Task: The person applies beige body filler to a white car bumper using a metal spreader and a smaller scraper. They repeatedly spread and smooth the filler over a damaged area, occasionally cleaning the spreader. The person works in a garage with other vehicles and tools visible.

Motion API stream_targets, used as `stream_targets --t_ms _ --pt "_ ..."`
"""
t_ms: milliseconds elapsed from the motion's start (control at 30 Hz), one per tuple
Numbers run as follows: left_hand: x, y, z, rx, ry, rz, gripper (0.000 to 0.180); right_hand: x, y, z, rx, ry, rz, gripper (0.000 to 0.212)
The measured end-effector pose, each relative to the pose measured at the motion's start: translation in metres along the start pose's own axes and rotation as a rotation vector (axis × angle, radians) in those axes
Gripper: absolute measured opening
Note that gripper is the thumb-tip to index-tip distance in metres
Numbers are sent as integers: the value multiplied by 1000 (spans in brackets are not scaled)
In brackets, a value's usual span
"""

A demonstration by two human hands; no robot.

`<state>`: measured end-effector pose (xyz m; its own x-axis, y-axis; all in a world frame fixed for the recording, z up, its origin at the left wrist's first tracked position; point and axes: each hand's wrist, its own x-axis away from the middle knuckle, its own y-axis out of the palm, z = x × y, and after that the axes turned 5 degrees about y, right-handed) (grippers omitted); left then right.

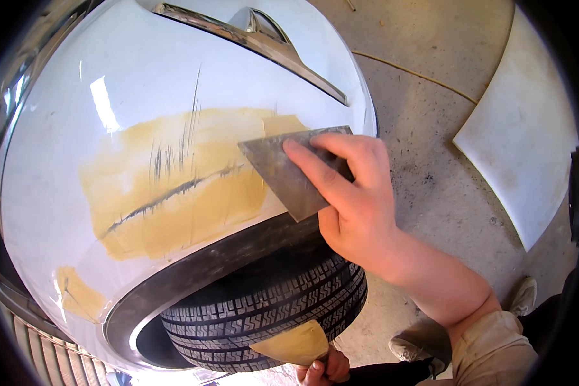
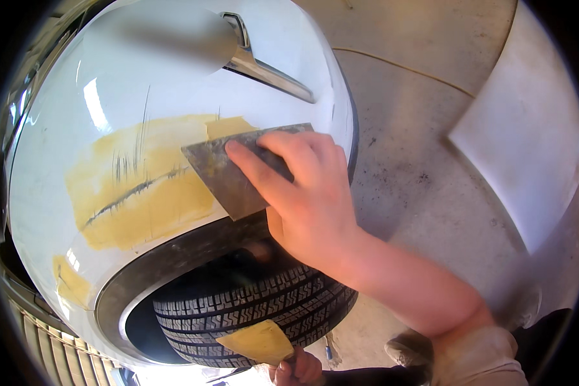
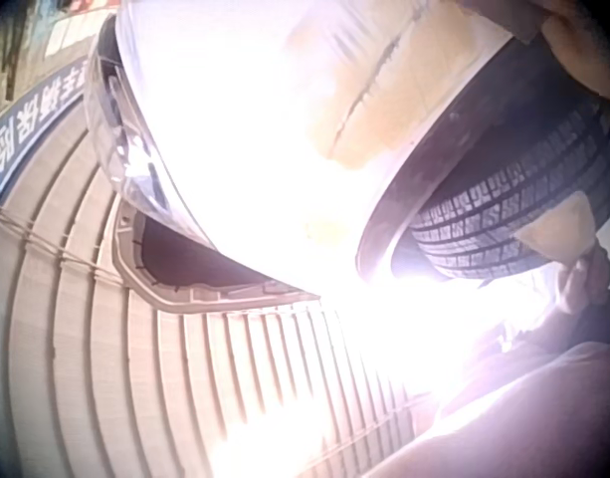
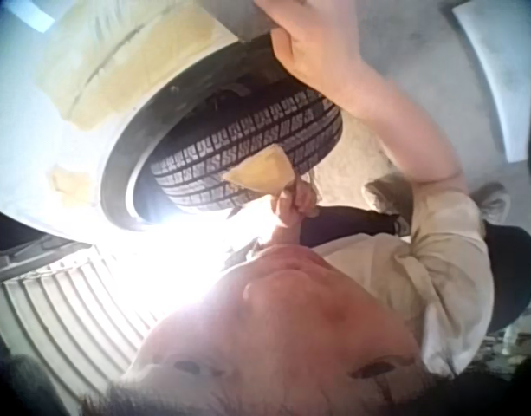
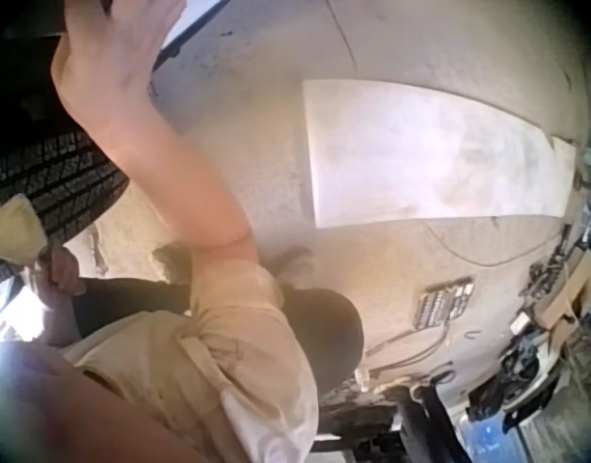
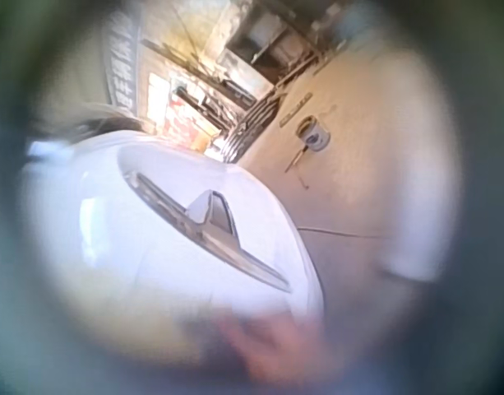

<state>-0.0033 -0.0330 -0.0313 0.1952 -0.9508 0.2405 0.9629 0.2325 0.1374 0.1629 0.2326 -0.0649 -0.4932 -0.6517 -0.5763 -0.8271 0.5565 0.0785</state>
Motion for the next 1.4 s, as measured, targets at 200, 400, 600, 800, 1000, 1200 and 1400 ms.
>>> stream_targets --t_ms 200,400,600,800,1000,1200,1400 --pt "-2 -19 -1 56 -65 -175 36 20 8 0 27 -28 24 59" --pt "-1 -14 -4 69 -66 -198 35 40 12 0 34 -58 3 56" --pt "2 -10 -3 109 -39 -211 35 41 -13 -1 -23 -101 -27 54" --pt "5 -6 8 95 -128 -199 34 -19 -11 -2 63 -63 79 59" --pt "2 -9 6 74 -103 -193 33 -26 2 -13 -65 5 26 69" --pt "0 -21 0 116 -98 -220 32 -13 3 -18 -37 -54 20 67" --pt "0 -22 0 101 -112 -222 33 7 10 -15 -2 -104 22 61"
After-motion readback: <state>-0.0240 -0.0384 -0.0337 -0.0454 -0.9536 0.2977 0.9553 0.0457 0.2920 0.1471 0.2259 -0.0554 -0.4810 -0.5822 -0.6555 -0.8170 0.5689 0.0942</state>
